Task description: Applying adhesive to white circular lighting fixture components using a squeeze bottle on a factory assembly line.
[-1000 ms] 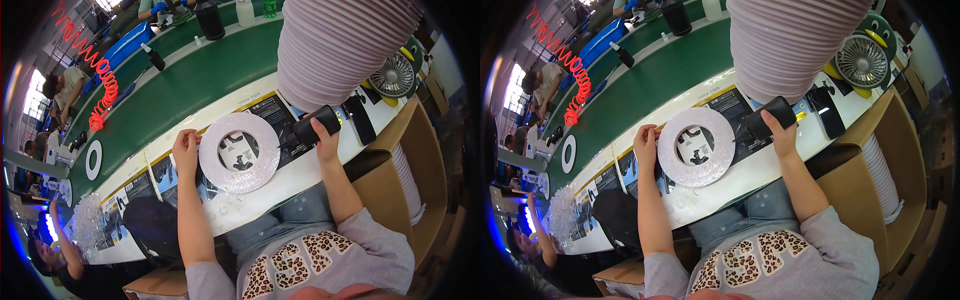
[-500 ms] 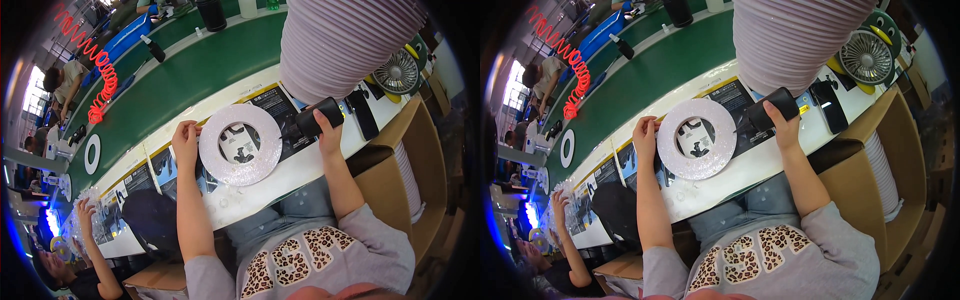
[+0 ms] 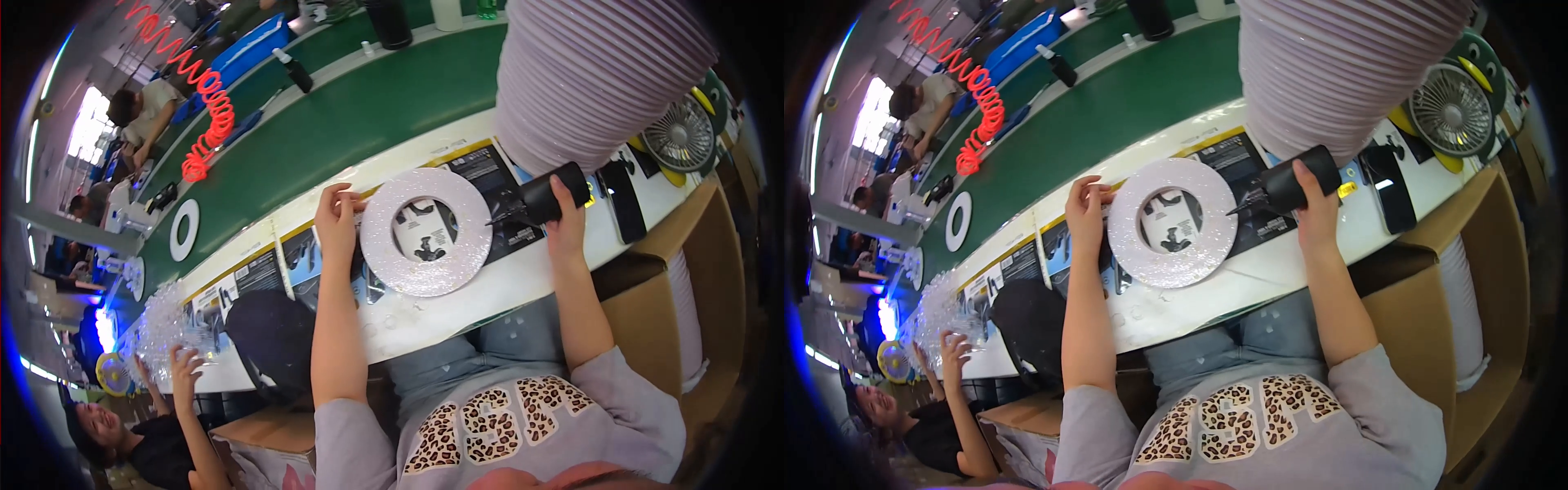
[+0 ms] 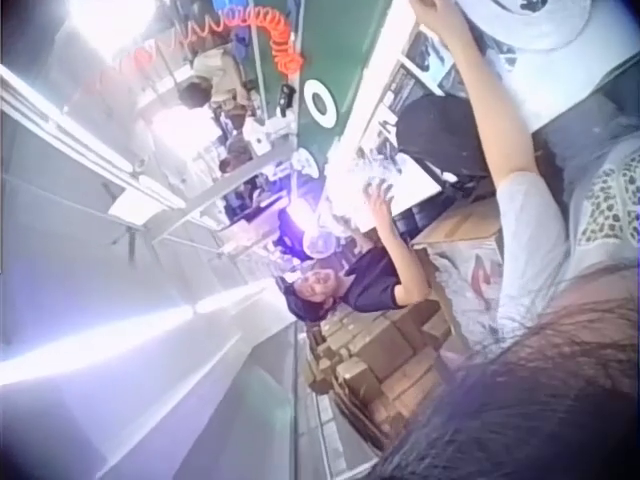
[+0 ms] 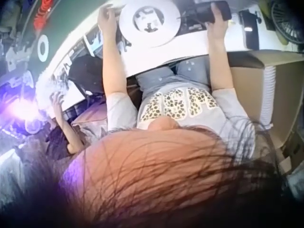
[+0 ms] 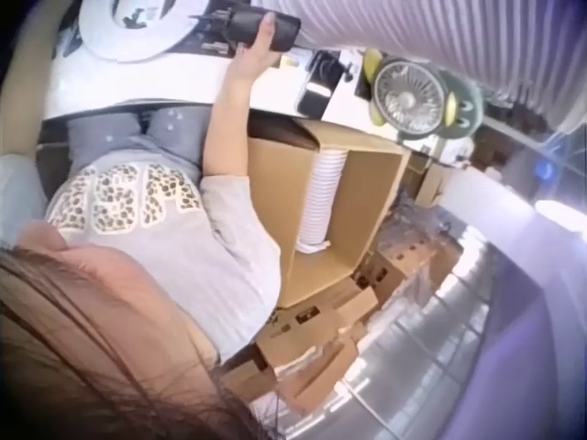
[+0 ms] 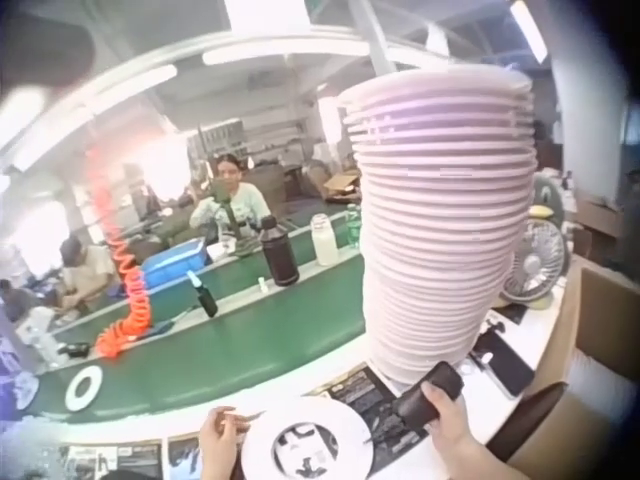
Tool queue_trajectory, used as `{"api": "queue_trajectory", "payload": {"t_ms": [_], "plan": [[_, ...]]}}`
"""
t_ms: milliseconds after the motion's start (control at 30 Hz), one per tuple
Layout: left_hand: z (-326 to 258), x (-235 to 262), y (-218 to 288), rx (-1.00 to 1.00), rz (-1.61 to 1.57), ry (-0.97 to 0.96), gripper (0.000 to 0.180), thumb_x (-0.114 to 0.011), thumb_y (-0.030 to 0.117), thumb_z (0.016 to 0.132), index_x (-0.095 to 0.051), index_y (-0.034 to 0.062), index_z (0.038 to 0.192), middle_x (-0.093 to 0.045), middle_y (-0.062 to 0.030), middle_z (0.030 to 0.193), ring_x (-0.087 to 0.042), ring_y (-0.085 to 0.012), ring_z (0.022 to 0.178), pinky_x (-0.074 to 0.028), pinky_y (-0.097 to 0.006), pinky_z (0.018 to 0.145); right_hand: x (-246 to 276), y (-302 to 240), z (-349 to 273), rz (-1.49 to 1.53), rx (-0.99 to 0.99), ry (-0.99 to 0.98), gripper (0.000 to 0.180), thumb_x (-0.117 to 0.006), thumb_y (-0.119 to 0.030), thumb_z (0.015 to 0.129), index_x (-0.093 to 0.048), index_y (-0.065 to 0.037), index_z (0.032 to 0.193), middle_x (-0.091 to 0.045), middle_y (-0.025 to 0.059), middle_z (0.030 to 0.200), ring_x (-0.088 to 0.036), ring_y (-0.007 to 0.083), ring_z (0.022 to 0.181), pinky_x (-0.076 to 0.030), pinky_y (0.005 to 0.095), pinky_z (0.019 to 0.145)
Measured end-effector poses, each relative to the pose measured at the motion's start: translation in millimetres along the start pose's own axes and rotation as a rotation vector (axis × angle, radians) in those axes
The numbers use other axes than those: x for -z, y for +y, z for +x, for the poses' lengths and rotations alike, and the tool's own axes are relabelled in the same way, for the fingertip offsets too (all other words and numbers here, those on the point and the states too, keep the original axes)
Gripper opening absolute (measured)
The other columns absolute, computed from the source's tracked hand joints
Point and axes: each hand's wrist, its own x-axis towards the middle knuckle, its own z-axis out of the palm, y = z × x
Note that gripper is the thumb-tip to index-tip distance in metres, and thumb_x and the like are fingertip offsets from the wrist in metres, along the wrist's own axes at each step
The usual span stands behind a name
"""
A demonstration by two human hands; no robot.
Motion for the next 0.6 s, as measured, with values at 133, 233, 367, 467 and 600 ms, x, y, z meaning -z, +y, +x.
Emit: {"api": "queue_trajectory", "payload": {"t_ms": [133, 233, 367, 467, 600], "plan": [[0.9, 0.0, 22.2, -0.089, 0.064, 0.053, 0.017, -0.045, 0.005, 0.092, -0.053, -0.0037, 0.104, -0.062, -0.0127, 0.088, -0.064, -0.0186, 0.078, -0.05, -0.027, 0.074, 2.1, -2.6, -1.5, 0.009, -0.076, -0.075, 0.028, -0.063, -0.025, 0.084, -0.056, -0.005, 0.101, -0.061, 0.0067, 0.091, -0.061, 0.0156, 0.084, -0.05, 0.0271, 0.071], [-9.9, -1.9, 71.0, -0.159, 0.009, -0.012, 0.014, -0.048, 0.006, 0.091, -0.057, -0.0024, 0.099, -0.063, -0.0112, 0.089, -0.062, -0.0165, 0.085, -0.048, -0.028, 0.08, -4.3, -6.5, -15.7, 0.054, -0.096, -0.068, 0.032, -0.062, -0.031, 0.085, -0.055, -0.005, 0.104, -0.062, 0.0077, 0.092, -0.061, 0.0155, 0.084, -0.05, 0.0271, 0.071], [-39.7, -9.7, 128.2, -0.233, 0.389, -0.203, 0.018, -0.06, 0.005, 0.083, -0.059, -0.0003, 0.1, -0.064, -0.0112, 0.097, -0.062, -0.02, 0.091, -0.046, -0.031, 0.084, -17.2, -19.1, -30.5, 0.311, -0.412, 0.176, 0.043, -0.06, -0.041, 0.085, -0.055, -0.006, 0.109, -0.063, 0.0083, 0.093, -0.058, 0.0123, 0.069, -0.046, 0.0224, 0.058], [-67.7, -41.8, 144.6, -0.268, 0.6, -0.506, 0.046, -0.075, 0.017, 0.07, -0.057, 0.0042, 0.111, -0.061, -0.0125, 0.109, -0.058, -0.0272, 0.103, -0.044, -0.034, 0.089, 25.7, -8.1, -18.2, 0.749, -0.764, -0.264, 0.044, -0.061, -0.045, 0.083, -0.057, -0.008, 0.106, -0.063, 0.0059, 0.087, -0.044, 0.0087, 0.046, -0.033, 0.0198, 0.044], [-104.9, -52.3, 132.3, -0.319, 0.948, -0.576, 0.071, -0.077, 0.023, 0.064, -0.047, 0.006, 0.126, -0.052, -0.0155, 0.123, -0.045, -0.0295, 0.121, -0.035, -0.041, 0.101, 24.6, 1.4, -21.1, 0.86, -0.881, -0.058, 0.043, -0.06, -0.047, 0.082, -0.06, -0.007, 0.1, -0.058, 0.0034, 0.073, -0.029, 0.0079, 0.038, -0.021, 0.0206, 0.038]]}}
